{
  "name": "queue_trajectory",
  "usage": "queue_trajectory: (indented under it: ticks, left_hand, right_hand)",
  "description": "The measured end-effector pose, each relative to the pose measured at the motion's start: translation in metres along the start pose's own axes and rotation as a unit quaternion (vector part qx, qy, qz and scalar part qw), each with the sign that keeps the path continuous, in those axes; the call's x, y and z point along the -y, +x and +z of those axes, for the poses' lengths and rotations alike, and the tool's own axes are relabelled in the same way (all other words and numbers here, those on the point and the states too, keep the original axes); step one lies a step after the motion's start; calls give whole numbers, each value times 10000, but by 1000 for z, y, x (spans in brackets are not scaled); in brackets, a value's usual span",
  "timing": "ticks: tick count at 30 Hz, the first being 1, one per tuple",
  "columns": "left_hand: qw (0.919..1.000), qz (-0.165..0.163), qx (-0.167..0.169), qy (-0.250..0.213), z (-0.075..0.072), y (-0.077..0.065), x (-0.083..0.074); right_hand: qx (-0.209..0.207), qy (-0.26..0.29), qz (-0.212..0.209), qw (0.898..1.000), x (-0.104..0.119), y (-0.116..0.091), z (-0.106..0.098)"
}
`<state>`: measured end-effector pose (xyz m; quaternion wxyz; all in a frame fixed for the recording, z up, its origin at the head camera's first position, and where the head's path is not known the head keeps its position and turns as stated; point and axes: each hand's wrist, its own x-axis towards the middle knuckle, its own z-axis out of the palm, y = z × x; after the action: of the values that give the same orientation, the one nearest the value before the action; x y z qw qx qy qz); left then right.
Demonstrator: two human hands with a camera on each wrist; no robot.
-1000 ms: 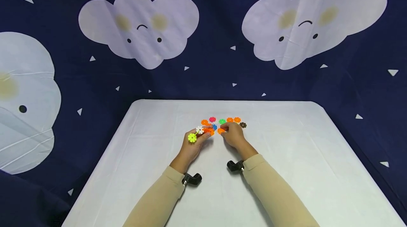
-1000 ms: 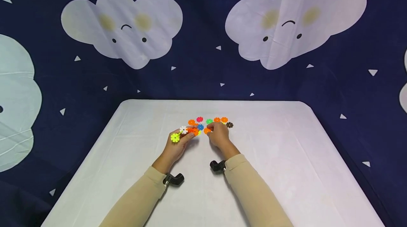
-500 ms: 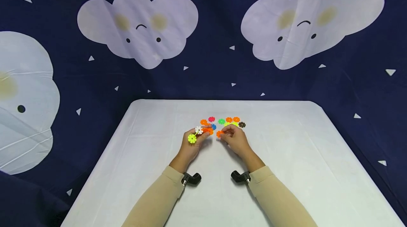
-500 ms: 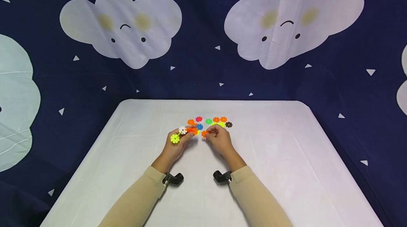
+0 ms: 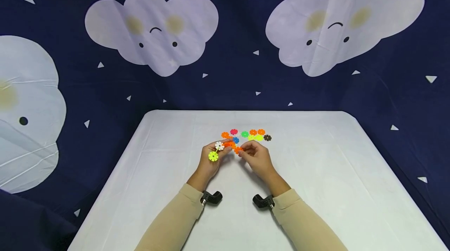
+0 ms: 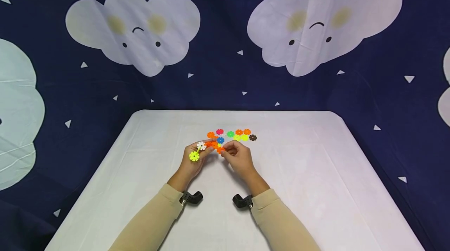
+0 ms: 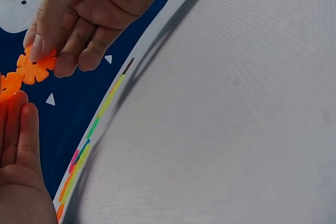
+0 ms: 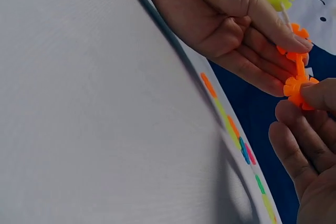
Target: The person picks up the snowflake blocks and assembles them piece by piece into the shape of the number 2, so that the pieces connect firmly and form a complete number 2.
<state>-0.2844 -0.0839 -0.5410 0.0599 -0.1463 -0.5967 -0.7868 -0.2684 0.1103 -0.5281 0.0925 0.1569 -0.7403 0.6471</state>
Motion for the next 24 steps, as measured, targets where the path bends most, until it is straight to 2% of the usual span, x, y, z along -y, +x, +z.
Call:
queue_trajectory:
  ticks: [4, 9, 15, 19, 24]
  left_hand:
    - [10000, -26, -17, -29, 0, -1, -1]
    - [9999, 37, 8, 128, -2, -1, -1]
    - [9986, 143, 23, 509, -4, -1, 0]
    - [9982, 196, 122, 554, -4, -1, 0]
    - [9977, 234, 260, 583, -4, -1, -1]
  right_hand:
    - [3, -109, -236, 9997, 14, -3, 2]
    - [-139, 104, -352, 9992, 36, -9, 3]
    - [-95, 342, -364, 9987, 34, -10, 4]
    - [-67, 329, -351, 9988, 31, -10, 4]
    - [-207, 173, -723, 9970, 30, -11, 8]
